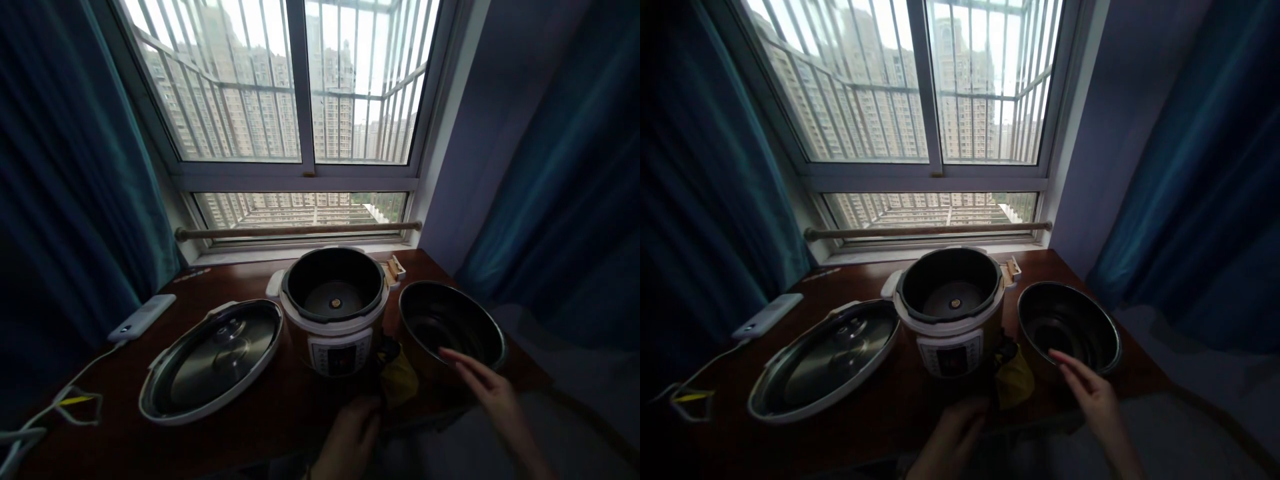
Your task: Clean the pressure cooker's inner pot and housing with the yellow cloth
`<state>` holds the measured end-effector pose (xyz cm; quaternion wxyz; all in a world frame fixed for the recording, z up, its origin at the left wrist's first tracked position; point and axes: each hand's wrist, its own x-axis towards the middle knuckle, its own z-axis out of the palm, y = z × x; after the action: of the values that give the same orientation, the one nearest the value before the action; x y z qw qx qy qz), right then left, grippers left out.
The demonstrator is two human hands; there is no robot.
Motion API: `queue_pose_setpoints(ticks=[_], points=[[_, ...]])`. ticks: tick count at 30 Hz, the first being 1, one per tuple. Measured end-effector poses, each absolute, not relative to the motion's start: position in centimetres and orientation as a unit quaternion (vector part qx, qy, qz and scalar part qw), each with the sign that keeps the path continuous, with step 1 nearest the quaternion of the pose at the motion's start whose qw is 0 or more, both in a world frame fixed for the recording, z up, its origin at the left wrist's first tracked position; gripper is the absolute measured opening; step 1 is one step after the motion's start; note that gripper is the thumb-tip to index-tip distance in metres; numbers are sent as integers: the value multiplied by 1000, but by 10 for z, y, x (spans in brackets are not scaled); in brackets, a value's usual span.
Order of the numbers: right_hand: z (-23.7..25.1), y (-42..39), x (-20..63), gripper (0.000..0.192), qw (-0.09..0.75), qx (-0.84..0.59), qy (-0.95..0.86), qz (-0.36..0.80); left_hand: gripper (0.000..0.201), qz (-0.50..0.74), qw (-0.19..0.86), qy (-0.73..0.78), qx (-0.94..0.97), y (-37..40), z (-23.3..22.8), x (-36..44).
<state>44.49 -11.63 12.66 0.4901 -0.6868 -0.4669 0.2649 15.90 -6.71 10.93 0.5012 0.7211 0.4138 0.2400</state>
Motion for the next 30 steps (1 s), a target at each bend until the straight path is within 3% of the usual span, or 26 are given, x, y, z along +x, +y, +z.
queue_pose_setpoints(ticks=[3,5,8,14,18,24,30], points=[[128,-108,511,52,604,-738,-284,98,50,306,645,345,609,-60,115,191],[123,-96,545,61,591,-781,-183,87,59,325,740,285,516,-48,119,214],[120,-82,566,56,554,-814,-149,94,68,341,800,257,422,-27,122,246],[116,-75,562,39,560,-802,-184,97,60,396,815,169,388,1,125,287],[95,-70,582,40,592,-781,-157,125,58,423,803,108,405,6,127,295],[73,-63,602,49,614,-766,-148,125,58,413,815,149,379,10,119,297],[89,-74,604,37,601,-782,-131,100,54,408,830,173,339,6,119,294]])
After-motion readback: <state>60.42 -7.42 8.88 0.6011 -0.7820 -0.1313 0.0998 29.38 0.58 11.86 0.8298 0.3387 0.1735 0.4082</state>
